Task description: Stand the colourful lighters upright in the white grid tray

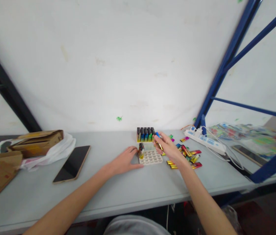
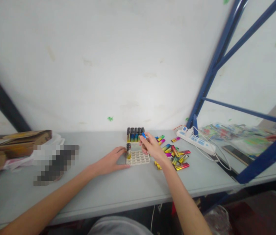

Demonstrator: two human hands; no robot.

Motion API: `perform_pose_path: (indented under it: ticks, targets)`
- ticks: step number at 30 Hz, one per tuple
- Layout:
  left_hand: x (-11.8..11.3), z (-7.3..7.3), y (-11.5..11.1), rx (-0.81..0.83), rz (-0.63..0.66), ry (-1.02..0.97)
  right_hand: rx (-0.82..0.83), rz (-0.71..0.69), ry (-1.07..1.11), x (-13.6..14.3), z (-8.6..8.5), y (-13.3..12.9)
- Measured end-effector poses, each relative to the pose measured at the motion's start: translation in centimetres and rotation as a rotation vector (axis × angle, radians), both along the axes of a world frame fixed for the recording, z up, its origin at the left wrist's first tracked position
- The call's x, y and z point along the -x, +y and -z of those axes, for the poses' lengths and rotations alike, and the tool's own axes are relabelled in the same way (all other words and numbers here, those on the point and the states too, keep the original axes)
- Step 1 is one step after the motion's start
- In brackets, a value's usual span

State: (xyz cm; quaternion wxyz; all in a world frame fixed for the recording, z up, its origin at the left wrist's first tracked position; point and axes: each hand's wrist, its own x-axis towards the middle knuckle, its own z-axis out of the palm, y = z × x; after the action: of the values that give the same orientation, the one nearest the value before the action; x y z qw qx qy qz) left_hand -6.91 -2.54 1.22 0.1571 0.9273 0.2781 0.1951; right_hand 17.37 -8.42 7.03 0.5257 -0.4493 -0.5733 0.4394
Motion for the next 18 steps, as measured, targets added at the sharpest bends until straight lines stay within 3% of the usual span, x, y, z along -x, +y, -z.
perform_pose_path:
  ticks: [3,7,11,18]
  targets:
    - [0.0,0.0,-0.1,-0.007,-0.002,0.0,0.024,0.06,-0.065,1.0,0.9,0.5]
    - [0.0,0.0,-0.1,-0.009,-0.007,-0.009,-0.154,0.232,-0.301,1.9,1.8,0.8]
    - [-0.1,0.0,-0.1,-0.009,-0.007,-0.005,-0.223,0.351,-0.423,2.7,1.9,0.5]
    - [-0.2,0.1,0.0,-0.013,-0.014,0.0,-0.226,0.383,-0.478,2.7,2.3,0.7]
